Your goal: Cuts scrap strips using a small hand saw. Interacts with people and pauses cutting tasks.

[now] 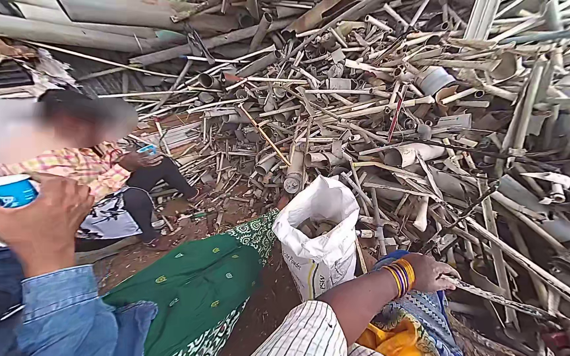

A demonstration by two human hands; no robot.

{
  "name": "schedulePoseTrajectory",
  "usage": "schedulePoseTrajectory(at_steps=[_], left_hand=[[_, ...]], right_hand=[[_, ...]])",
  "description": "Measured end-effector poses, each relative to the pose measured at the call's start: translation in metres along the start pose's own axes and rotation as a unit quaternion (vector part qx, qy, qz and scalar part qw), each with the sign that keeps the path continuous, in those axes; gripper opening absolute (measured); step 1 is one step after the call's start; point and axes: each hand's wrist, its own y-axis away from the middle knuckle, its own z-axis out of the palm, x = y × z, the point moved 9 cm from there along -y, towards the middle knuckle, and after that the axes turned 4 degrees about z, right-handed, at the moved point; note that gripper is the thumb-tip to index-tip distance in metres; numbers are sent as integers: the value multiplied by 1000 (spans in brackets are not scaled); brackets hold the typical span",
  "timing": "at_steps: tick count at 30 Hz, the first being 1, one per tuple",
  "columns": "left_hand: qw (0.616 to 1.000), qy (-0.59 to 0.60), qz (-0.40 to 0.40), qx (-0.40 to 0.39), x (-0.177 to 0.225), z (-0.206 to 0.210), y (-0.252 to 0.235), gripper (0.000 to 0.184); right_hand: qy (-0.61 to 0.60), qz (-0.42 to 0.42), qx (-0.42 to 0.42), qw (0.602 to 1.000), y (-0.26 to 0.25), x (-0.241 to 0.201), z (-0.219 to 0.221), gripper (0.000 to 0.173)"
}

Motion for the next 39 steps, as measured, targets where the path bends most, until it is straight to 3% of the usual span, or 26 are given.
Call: schedulePoseTrajectory(at_steps=[5, 7, 9, 11, 13, 15, 17, 19, 22, 24, 26, 33, 36, 39], left_hand=[[988, 114, 65, 86, 1, -9, 5, 38], [948, 240, 133, 162, 8, -10, 11, 38], [902, 340, 201, 176, 27, -8, 6, 54], [883, 344, 258, 189, 52, 0, -6, 65], [870, 312, 317, 213, 79, 8, -17, 62], [885, 222, 350, 213, 111, 11, -35, 64], [922, 148, 315, 169, 132, 21, -62, 63], [946, 167, 249, 124, 138, 37, -85, 55], [920, 219, 257, 201, 102, 70, -119, 54], [898, 281, 263, 212, 97, 82, -128, 50], [903, 277, 258, 202, 97, 88, -135, 42], [903, 339, 96, 245, 87, 73, -161, 30], [904, 369, 38, 212, 84, 77, -170, 29], [919, 334, 77, 193, 93, 78, -176, 34]], right_hand=[[-194, 28, 6, 981, -23, 8, -14, 17], [-238, 38, -11, 970, -12, 4, -22, 16], [-255, 39, -25, 966, -7, -2, -32, 18], [-252, 53, -32, 966, -3, 0, -41, 20], [-233, 82, -36, 968, -2, 11, -45, 22], [-211, 101, -37, 972, -12, 17, -50, 24], [-213, 106, -31, 971, -21, 18, -60, 25], [-218, 98, -34, 970, -27, 18, -68, 27], [-190, 74, -61, 977, -35, 18, -70, 35], [-150, 79, -67, 983, -37, 24, -77, 41], [-95, 98, -72, 988, -38, 33, -86, 44], [42, 134, -58, 988, -43, 62, -106, 21], [120, 132, -13, 984, -28, 61, -120, 47], [159, 116, 29, 980, -18, 54, -141, 62]])
